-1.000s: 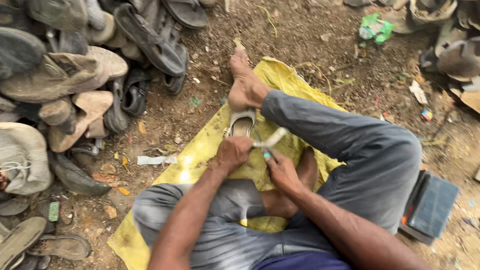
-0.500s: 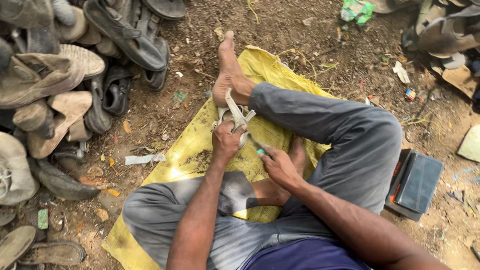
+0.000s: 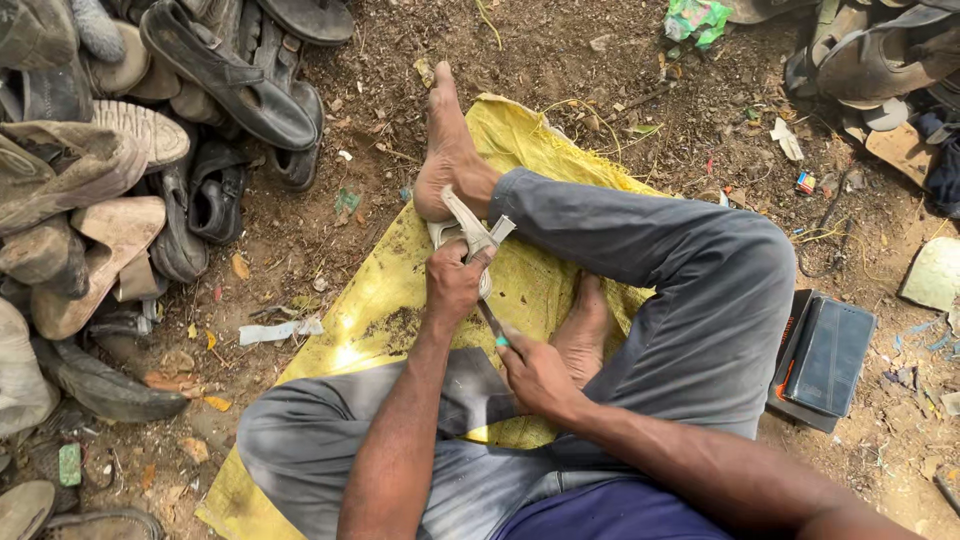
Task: The person cleans and scrapes old shoes and sandals by hand using a small scraping tool.
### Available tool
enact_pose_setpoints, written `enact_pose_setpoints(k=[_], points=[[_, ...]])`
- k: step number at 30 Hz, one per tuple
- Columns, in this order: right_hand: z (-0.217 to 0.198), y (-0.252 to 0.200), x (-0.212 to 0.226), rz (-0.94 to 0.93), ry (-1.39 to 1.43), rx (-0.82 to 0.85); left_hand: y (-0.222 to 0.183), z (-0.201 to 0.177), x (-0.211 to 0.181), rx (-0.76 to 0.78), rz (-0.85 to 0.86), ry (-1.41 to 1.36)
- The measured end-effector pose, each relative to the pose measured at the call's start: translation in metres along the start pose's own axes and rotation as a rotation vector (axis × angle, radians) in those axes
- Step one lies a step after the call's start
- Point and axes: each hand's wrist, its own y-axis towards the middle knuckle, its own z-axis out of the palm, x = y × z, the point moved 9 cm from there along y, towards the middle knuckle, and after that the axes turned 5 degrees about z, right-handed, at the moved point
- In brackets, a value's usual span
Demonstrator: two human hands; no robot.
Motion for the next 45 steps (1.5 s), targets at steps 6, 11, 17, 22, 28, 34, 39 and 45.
enact_pose_setpoints(k=[6, 11, 17, 22, 28, 34, 39, 45], points=[[0.016, 0.016, 0.037, -0.187, -0.111, -0.192, 0.007, 0.005, -0.009, -0.050, 0.080, -0.160], [0.022, -0.006, 0.037, -0.024, -0.041, -0.004, 0.007, 0.003, 0.007, -0.165, -0.161, -0.363], [0.043, 0.020, 0.046, -0.075, 0.063, -0.131, 0.022, -0.021, 0.010, -0.123, -0.146, -0.309], [0.012, -0.009, -0.013, 0.168, -0.147, 0.081, 0.006, -0.072, 0.022, -0.254, -0.172, -1.089], [-0.039, 0.032, 0.040, -0.141, -0.710, 0.196, -0.024, -0.080, 0.057, -0.294, -0.299, -0.203], [-0.117, 0.056, 0.100, -0.372, -0.578, 0.062, -0.035, -0.096, 0.079, -0.624, -0.327, -0.351], [-0.037, 0.133, 0.087, -0.100, -0.453, -0.045, -0.033, -0.081, 0.095, -0.706, -0.363, -0.703], [-0.019, 0.157, 0.086, -0.076, -0.271, 0.002, -0.038, -0.090, 0.093, -0.659, -0.281, -0.741]])
